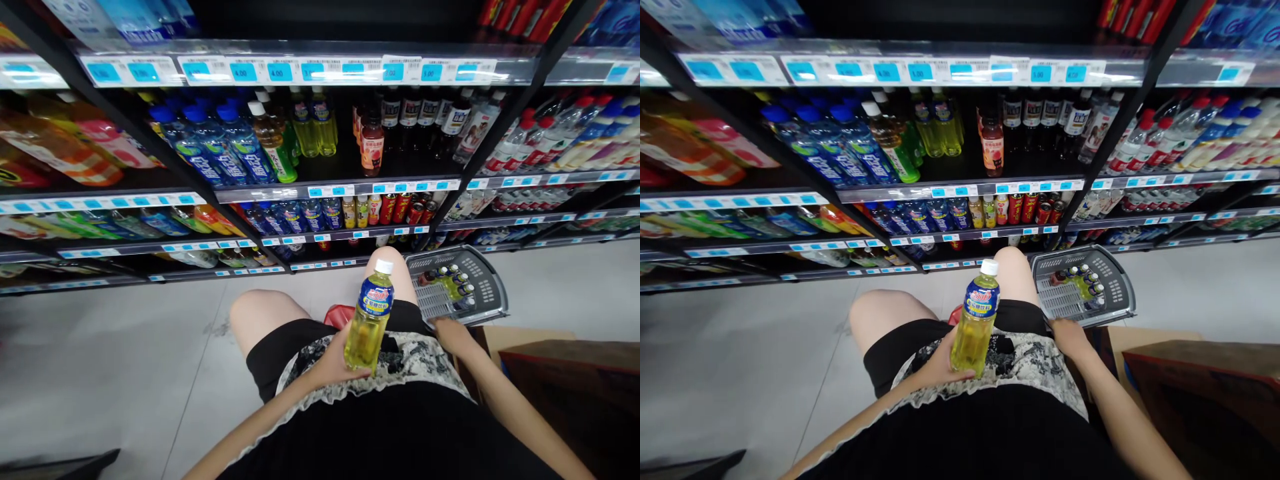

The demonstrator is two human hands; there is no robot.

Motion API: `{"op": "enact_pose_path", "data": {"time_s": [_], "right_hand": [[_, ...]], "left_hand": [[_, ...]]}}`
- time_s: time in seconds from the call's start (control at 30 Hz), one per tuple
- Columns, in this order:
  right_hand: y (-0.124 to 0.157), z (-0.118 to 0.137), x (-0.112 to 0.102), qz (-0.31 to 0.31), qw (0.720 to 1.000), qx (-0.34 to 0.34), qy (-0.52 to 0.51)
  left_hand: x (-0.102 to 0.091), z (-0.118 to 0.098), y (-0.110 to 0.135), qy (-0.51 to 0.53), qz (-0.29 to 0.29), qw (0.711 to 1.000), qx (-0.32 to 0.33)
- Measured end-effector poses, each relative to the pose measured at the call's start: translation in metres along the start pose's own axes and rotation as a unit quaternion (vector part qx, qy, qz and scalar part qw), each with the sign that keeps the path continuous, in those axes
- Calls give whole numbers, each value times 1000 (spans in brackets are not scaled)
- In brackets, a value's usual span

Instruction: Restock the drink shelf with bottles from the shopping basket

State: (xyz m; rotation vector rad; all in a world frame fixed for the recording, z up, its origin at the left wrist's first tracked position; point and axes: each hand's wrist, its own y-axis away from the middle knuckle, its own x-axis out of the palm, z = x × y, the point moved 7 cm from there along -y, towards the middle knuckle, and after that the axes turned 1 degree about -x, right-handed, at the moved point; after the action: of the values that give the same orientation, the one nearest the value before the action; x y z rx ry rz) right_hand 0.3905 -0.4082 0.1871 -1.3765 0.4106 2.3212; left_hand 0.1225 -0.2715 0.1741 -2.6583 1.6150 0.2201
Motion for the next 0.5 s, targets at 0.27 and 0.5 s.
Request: {"op": "enact_pose_path", "data": {"time_s": [0.27, 0.5], "right_hand": [[-37, 136, -9, 89, 925, -93, -358], [-37, 153, 40, 142, 905, 2, -402]], "left_hand": [[7, -8, -11, 108, -2, 993, -52], [-4, -6, -13, 86, -18, 993, -84]]}}
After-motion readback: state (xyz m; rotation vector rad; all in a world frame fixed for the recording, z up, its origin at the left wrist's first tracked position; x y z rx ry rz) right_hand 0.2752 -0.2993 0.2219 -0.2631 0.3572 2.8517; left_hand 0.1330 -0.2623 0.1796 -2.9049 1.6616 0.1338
